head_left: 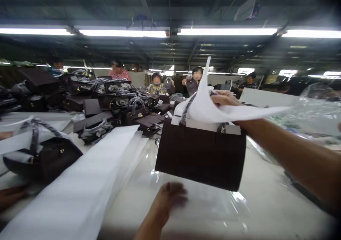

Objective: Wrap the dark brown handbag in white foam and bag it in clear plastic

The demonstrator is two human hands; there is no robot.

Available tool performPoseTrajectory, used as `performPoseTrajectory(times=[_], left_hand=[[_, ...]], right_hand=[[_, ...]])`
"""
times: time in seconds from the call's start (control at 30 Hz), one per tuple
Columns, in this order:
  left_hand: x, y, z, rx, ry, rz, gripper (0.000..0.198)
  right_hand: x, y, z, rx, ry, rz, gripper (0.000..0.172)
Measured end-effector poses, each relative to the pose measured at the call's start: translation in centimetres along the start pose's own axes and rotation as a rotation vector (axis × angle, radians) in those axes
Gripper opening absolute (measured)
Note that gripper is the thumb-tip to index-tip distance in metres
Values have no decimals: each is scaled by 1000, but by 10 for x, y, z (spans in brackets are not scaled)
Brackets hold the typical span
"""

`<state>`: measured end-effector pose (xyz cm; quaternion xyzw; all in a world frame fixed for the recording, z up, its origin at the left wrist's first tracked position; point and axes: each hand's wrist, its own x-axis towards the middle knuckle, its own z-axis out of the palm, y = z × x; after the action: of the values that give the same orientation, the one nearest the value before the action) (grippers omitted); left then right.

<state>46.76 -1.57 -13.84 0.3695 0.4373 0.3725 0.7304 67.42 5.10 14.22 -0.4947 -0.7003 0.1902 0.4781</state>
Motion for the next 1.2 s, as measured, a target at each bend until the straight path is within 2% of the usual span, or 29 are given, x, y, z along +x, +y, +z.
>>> performPoseTrajectory(times=[0.13,0.27,0.4,0.63,0.77,0.9,1.03,1.2], left_hand=[[-6,-28,-10,-112,97,-58,26],[-4,-32,-24,-148,201,-50,31],[-9,-28,-25,-149,288,-22,41],[-31,-25,-31,-82,434,91,60],[-40,-36,-29,-58,478,136,66],[-45,-41,-15,-108,574,127,72],[-48,-40,-3,-231,569,144,73],[-46,-36,0,-268,549,149,61]], right_hand=[[-25,43,38,159,-203,30,27],[-46,80,62,247,-231,47,29],[-54,98,64,299,-229,51,27],[-75,94,65,263,-287,-11,19],[-89,86,74,171,-156,-40,22],[-86,81,80,166,-64,-4,23],[-76,78,87,216,-184,32,20],[-73,78,89,166,-282,-15,21]])
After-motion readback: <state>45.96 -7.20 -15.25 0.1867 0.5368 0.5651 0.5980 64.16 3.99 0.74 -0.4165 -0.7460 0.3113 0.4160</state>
